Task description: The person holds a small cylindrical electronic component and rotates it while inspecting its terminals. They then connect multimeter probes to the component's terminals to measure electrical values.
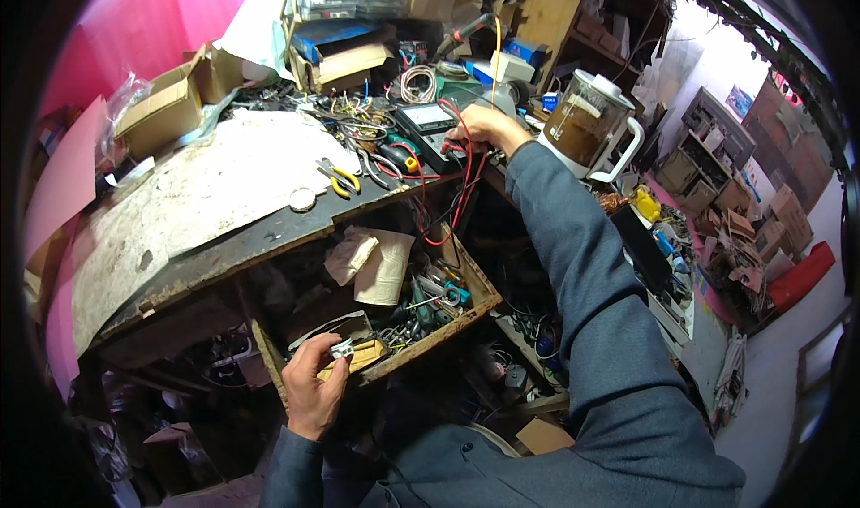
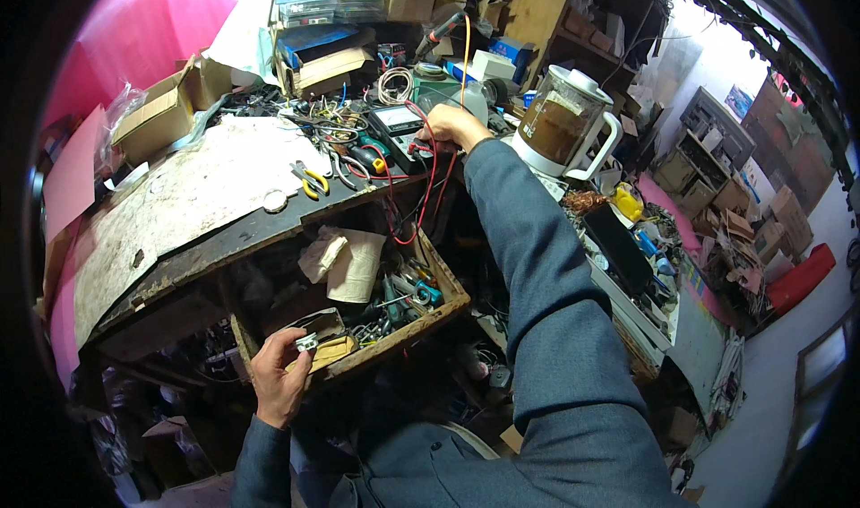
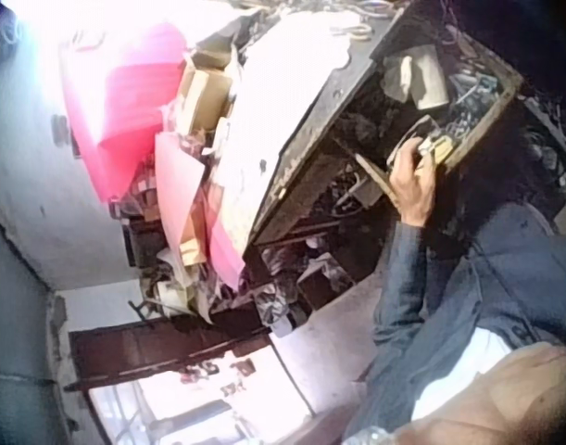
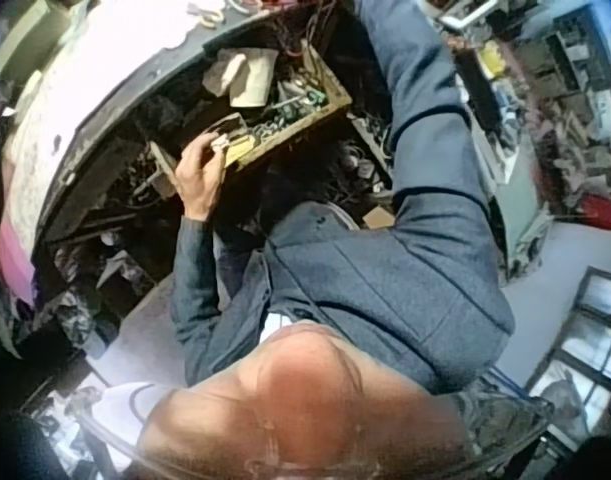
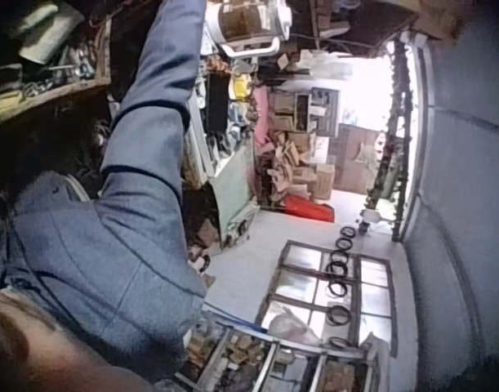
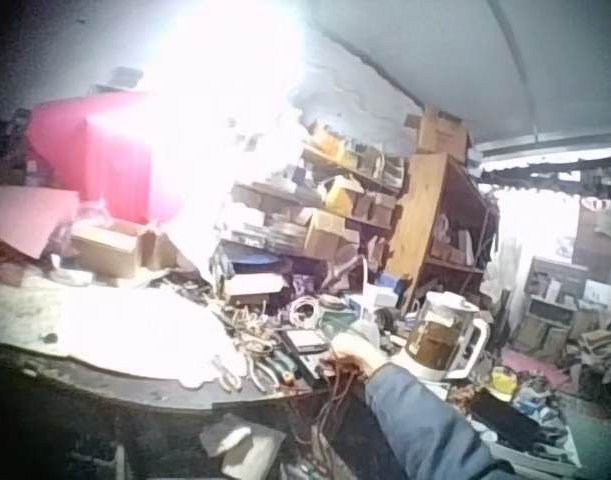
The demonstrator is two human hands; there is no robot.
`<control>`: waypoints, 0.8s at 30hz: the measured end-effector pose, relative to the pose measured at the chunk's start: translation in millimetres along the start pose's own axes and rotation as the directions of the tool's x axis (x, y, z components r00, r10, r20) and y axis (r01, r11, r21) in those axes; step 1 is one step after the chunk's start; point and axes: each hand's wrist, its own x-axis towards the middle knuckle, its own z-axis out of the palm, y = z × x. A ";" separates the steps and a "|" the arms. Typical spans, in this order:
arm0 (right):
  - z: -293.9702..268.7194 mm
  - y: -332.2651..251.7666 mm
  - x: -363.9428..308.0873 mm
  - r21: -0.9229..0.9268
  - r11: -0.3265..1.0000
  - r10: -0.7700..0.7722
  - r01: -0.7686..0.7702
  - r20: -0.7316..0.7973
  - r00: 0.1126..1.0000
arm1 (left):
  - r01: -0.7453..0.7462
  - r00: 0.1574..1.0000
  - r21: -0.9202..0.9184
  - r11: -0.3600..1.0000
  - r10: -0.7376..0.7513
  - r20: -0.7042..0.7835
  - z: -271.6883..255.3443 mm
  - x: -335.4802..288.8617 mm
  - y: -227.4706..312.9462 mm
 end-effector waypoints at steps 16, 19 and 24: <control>36.5 -77.9 -191.3 0.239 0.491 -0.462 0.838 -0.743 0.483 | -0.052 0.982 -0.047 0.998 0.042 -0.182 0.3 -2.7 -14.1; 67.3 -91.2 -263.6 -0.168 0.514 -0.660 0.841 -0.704 0.263 | -0.004 0.986 -0.138 0.990 -0.019 -0.163 6.1 2.5 -10.4; 133.5 -118.7 -326.2 0.021 0.348 -0.821 0.937 -0.476 0.315 | 0.062 0.985 -0.253 0.965 -0.100 -0.140 -0.1 -3.6 -17.4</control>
